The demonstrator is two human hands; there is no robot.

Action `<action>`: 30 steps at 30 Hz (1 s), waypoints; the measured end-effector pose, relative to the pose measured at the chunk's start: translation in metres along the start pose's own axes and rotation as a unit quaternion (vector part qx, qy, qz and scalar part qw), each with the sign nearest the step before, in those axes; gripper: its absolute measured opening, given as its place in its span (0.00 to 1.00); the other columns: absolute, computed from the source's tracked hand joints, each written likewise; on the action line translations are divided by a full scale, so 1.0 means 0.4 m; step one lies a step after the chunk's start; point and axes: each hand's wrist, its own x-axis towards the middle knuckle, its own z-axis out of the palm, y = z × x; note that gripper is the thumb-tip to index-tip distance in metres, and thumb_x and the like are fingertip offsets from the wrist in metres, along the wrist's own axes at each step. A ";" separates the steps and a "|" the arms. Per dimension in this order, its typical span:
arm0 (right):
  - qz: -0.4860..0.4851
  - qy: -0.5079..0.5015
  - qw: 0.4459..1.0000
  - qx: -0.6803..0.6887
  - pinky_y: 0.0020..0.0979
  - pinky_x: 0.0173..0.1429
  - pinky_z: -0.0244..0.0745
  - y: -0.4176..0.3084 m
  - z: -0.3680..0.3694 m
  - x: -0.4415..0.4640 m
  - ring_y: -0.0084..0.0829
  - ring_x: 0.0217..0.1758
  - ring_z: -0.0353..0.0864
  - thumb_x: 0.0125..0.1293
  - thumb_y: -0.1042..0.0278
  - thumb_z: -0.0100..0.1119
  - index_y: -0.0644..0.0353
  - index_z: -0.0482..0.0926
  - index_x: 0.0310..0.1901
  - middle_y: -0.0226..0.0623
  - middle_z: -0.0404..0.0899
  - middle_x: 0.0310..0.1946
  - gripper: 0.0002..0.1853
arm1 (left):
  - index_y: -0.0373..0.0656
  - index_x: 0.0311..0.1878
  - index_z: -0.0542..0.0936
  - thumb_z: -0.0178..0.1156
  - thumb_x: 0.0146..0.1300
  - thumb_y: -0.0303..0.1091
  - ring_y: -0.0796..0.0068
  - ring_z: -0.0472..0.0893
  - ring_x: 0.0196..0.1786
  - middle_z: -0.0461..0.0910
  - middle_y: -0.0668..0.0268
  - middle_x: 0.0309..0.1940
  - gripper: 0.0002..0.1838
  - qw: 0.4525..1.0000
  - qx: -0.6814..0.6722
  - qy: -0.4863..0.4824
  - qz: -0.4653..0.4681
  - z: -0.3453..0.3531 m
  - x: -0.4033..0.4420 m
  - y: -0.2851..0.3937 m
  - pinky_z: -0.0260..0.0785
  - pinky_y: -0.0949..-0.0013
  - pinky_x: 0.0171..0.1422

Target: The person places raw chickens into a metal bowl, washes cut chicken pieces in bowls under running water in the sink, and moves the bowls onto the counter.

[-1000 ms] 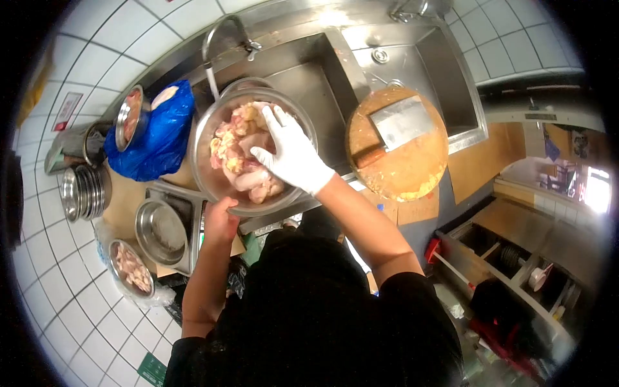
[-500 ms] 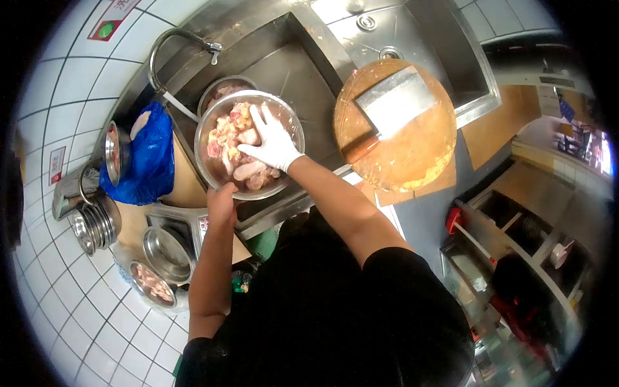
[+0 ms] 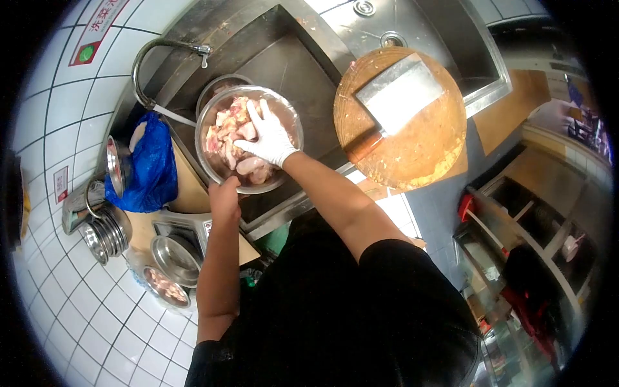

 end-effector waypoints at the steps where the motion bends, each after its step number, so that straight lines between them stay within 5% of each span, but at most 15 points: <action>1: 0.001 0.001 1.000 0.005 0.44 0.77 0.62 0.004 0.001 0.001 0.65 0.74 0.61 0.50 0.46 0.77 0.52 0.54 0.79 0.68 0.48 0.76 0.58 | 0.33 0.67 0.68 0.51 0.53 0.16 0.65 0.84 0.44 0.79 0.56 0.51 0.32 1.000 0.003 -0.001 -0.004 0.002 0.002 0.002 0.81 0.67 0.36; 12: 0.031 0.010 0.999 0.035 0.44 0.76 0.62 0.029 0.014 0.001 0.64 0.74 0.61 0.50 0.46 0.77 0.50 0.54 0.79 0.68 0.47 0.77 0.57 | 0.31 0.62 0.72 0.53 0.53 0.20 0.64 0.86 0.36 0.81 0.55 0.45 0.28 0.996 0.077 0.033 0.020 0.053 -0.003 0.031 0.81 0.68 0.28; 30: 0.044 0.063 0.991 0.105 0.42 0.79 0.57 0.063 0.054 0.003 0.63 0.78 0.53 0.53 0.54 0.78 0.51 0.52 0.80 0.68 0.43 0.77 0.57 | 0.33 0.67 0.66 0.54 0.56 0.16 0.62 0.85 0.46 0.78 0.53 0.53 0.32 0.981 0.190 0.015 0.041 0.095 0.004 0.078 0.83 0.67 0.34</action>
